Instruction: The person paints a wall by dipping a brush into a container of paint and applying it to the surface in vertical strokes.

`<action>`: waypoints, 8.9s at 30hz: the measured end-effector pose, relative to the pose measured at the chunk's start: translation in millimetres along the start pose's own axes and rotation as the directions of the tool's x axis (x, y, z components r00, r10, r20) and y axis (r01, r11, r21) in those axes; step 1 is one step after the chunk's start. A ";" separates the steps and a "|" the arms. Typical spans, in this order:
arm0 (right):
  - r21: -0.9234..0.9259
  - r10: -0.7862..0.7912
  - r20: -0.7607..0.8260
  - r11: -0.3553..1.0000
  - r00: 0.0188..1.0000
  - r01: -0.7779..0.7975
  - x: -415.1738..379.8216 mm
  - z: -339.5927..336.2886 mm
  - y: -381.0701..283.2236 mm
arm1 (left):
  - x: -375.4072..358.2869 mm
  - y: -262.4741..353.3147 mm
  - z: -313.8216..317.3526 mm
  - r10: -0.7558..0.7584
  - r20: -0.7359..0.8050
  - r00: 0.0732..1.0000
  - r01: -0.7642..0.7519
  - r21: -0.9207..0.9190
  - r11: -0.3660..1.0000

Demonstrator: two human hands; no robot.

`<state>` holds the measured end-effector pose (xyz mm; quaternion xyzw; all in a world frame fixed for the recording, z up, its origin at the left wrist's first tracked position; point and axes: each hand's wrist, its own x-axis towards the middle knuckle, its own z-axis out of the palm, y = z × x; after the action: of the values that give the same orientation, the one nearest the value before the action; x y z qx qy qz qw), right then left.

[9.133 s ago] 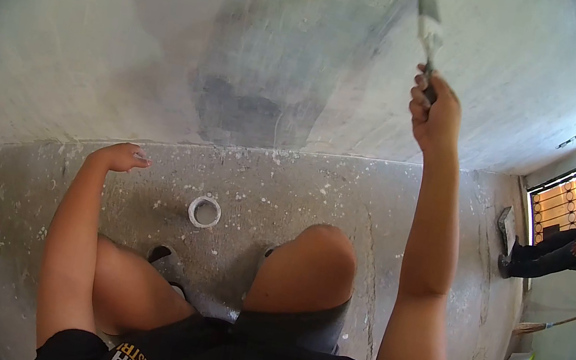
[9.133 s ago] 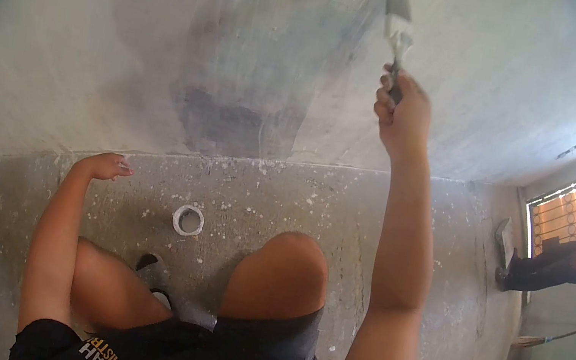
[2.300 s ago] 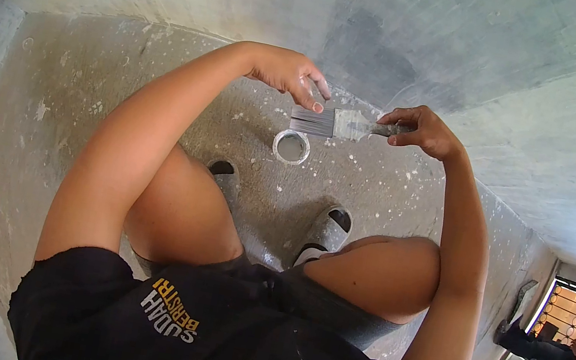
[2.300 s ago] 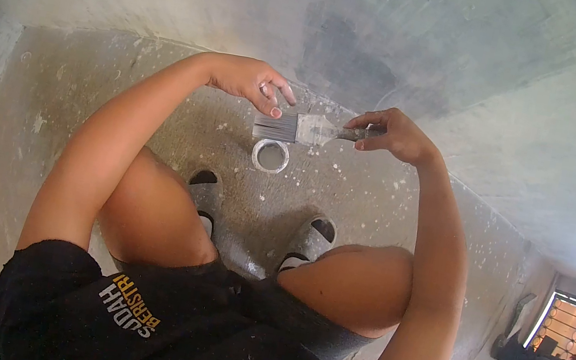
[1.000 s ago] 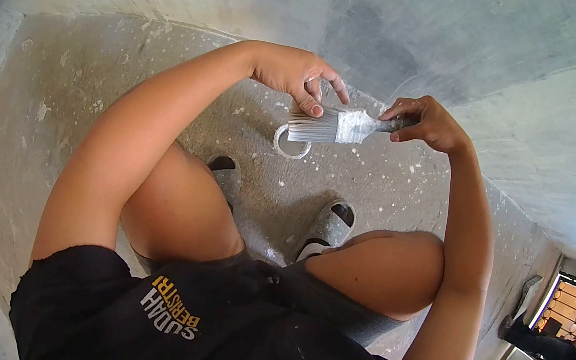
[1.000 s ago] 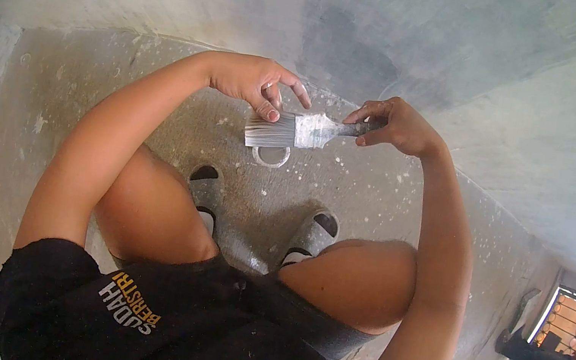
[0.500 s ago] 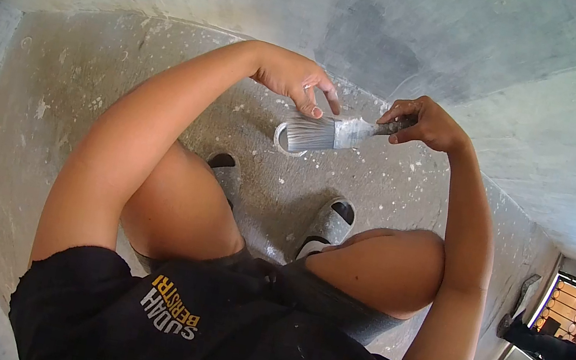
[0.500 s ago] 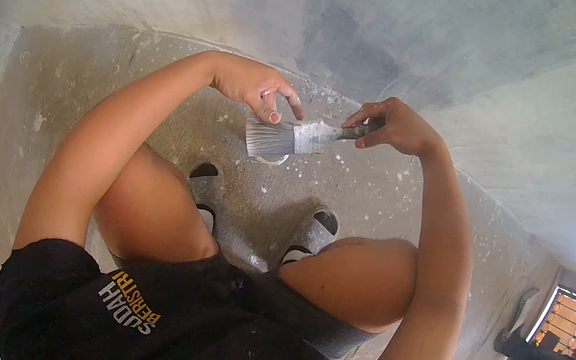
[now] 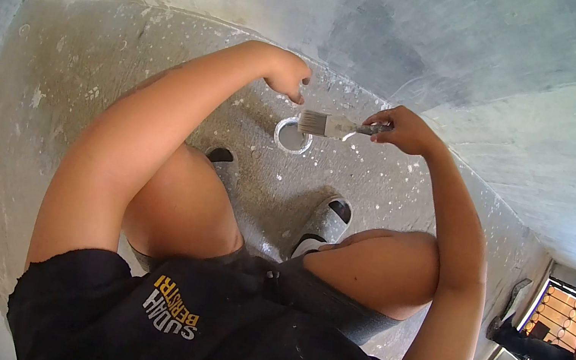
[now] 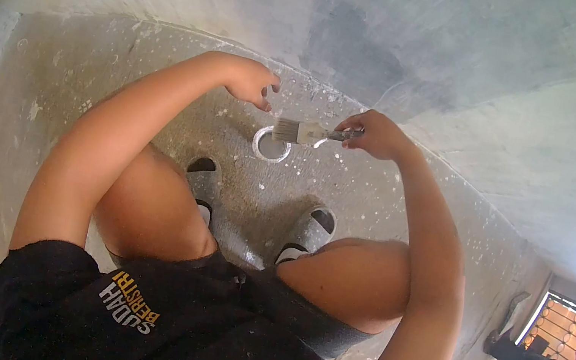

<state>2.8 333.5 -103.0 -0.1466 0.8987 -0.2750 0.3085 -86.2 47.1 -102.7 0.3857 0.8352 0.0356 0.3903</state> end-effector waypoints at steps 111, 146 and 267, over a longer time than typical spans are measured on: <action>-0.482 -0.138 0.159 0.853 0.978 0.199 84.5 141.7 -40.4 | 1.7 -68.5 6.7 -0.149 -0.004 0.989 0.149 0.055 0.987; 0.362 0.074 -0.231 0.932 0.970 0.016 18.3 15.0 -5.4 | -12.6 -34.5 -14.3 0.019 -0.051 0.999 -0.049 -0.715 0.697; 0.016 -0.135 -0.262 0.989 0.955 0.145 37.8 79.3 -58.3 | -16.9 41.7 -7.4 0.229 -0.246 0.942 -0.312 -0.388 0.867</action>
<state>29.7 238.1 -139.0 -0.1671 0.9138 -0.3287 0.1701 -58.8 66.8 -72.0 0.4006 0.7786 0.3068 0.3732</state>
